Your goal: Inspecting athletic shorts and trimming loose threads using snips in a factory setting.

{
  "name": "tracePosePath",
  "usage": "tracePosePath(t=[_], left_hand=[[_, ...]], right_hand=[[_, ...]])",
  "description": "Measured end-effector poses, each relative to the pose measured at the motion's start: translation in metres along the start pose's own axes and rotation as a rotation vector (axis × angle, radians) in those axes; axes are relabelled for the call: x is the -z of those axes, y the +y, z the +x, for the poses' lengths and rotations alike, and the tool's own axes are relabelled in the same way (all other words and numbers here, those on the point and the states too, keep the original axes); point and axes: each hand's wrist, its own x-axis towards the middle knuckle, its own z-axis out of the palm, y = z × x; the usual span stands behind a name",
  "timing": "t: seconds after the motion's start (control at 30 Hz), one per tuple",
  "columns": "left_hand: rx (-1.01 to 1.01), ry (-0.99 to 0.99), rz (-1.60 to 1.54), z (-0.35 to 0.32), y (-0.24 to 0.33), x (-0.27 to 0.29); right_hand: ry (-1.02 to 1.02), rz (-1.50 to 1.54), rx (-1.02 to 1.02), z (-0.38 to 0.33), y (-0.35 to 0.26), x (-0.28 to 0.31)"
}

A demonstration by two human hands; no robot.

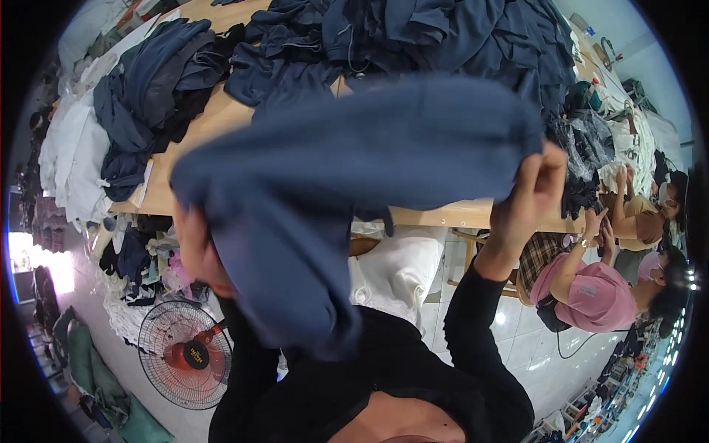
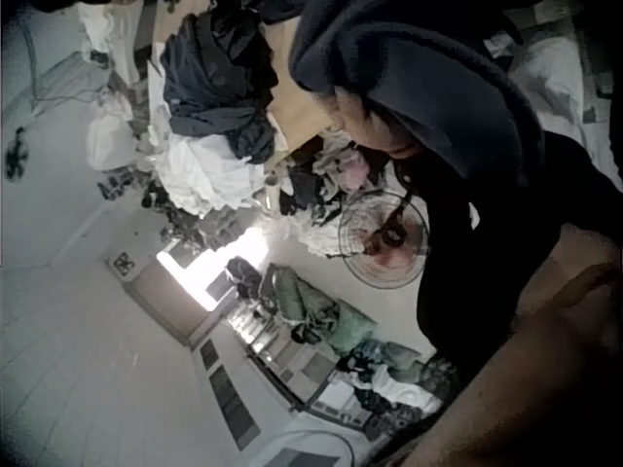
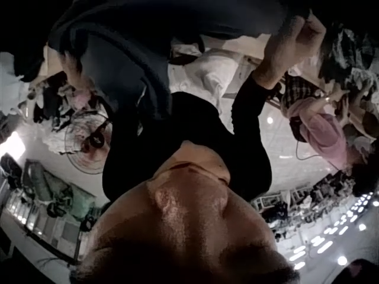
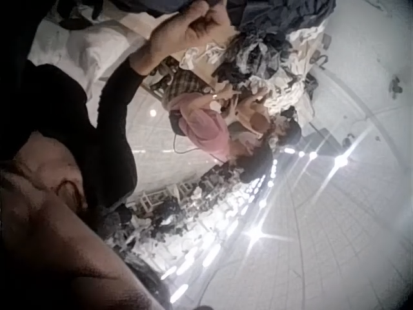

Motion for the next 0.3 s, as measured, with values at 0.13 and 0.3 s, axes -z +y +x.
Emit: tracePosePath(t=[0.13, 0.3], left_hand=[[0.079, -0.207, -0.136, 0.082, -0.054, -0.047], [0.434, -0.138, 0.047, 0.080, -0.110, -0.034]], right_hand=[[-0.049, -0.353, 0.053, 0.044, 0.047, -0.027], [-0.183, -0.727, -0.267, -0.029, 0.098, 0.017]])
